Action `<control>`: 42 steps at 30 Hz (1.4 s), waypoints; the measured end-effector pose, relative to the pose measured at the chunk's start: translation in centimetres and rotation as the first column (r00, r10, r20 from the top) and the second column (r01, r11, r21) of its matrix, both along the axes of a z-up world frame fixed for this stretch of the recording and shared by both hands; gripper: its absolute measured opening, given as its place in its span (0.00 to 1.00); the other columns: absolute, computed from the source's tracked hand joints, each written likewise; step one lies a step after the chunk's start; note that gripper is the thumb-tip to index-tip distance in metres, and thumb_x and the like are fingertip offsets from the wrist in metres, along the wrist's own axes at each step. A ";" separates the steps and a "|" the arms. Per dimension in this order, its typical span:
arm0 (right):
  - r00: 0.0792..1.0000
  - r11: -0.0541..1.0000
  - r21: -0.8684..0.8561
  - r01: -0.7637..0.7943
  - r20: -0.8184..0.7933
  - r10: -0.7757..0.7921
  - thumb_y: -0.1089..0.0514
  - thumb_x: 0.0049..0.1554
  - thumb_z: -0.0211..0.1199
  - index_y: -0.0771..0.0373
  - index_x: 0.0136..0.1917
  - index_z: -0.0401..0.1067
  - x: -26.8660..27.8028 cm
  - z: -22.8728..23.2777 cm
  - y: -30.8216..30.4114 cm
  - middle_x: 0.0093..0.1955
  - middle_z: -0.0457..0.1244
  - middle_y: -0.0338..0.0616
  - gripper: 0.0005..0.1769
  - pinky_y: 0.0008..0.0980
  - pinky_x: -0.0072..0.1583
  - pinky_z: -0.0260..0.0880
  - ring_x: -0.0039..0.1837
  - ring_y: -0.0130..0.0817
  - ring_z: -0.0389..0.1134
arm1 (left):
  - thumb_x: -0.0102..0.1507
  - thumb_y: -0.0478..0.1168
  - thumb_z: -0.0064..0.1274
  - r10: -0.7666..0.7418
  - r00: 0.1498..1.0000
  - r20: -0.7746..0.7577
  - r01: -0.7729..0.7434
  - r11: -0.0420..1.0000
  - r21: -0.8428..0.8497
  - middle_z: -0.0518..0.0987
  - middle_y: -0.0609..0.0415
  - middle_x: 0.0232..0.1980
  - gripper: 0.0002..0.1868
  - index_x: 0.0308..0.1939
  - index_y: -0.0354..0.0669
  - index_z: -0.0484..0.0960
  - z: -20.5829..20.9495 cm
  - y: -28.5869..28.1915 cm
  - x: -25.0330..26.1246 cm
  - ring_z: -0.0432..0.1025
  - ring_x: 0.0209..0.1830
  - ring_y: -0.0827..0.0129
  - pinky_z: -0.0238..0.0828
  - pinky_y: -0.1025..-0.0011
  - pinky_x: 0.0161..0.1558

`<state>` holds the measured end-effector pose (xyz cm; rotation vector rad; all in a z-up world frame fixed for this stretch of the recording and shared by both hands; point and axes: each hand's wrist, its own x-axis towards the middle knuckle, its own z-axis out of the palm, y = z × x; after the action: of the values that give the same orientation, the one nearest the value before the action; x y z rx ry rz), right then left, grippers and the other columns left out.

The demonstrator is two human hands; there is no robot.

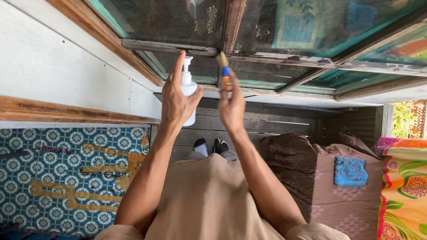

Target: The person applies a liquid from a white bottle and uses a brush to clean the wooden frame of a window.

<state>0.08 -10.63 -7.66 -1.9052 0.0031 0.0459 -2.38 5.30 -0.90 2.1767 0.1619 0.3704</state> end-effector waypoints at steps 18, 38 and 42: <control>0.996 1.000 0.004 0.001 -0.085 -0.001 0.60 0.67 0.51 0.56 0.81 0.54 -0.4 0.9 2.8 0.49 0.66 0.48 0.30 0.37 0.44 0.70 0.42 0.31 0.67 | 0.54 0.33 0.67 -0.084 0.991 -0.105 0.081 0.996 -0.027 0.77 0.34 0.63 0.51 0.77 0.53 0.58 -0.5 0.9 3.8 0.77 0.56 0.45 0.79 0.56 0.55; 0.976 0.974 -0.127 -0.185 0.092 0.198 0.66 0.63 0.57 0.61 0.77 0.62 1.0 1.8 8.6 0.63 0.69 0.63 0.29 0.42 0.54 0.76 0.56 0.45 0.74 | 0.56 0.34 0.67 -0.090 0.996 -0.008 0.089 0.994 -0.070 0.66 0.38 0.76 0.51 0.79 0.45 0.54 0.0 10.1 -0.7 0.65 0.74 0.44 0.62 0.53 0.73; 0.953 0.963 -0.233 0.135 -0.235 -0.190 0.64 0.64 0.48 0.55 0.79 0.55 1.5 2.7 6.3 0.70 0.63 0.55 0.31 0.52 0.41 0.75 0.44 0.58 0.71 | 0.57 0.36 0.68 -0.106 0.994 0.006 0.106 0.988 -0.115 0.67 0.37 0.76 0.51 0.80 0.47 0.54 0.1 11.4 -1.1 0.67 0.73 0.44 0.66 0.53 0.72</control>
<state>1.60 -4.36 -4.99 -2.0963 0.3546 0.1855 -3.47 16.75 -0.81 2.0624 0.0656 0.2930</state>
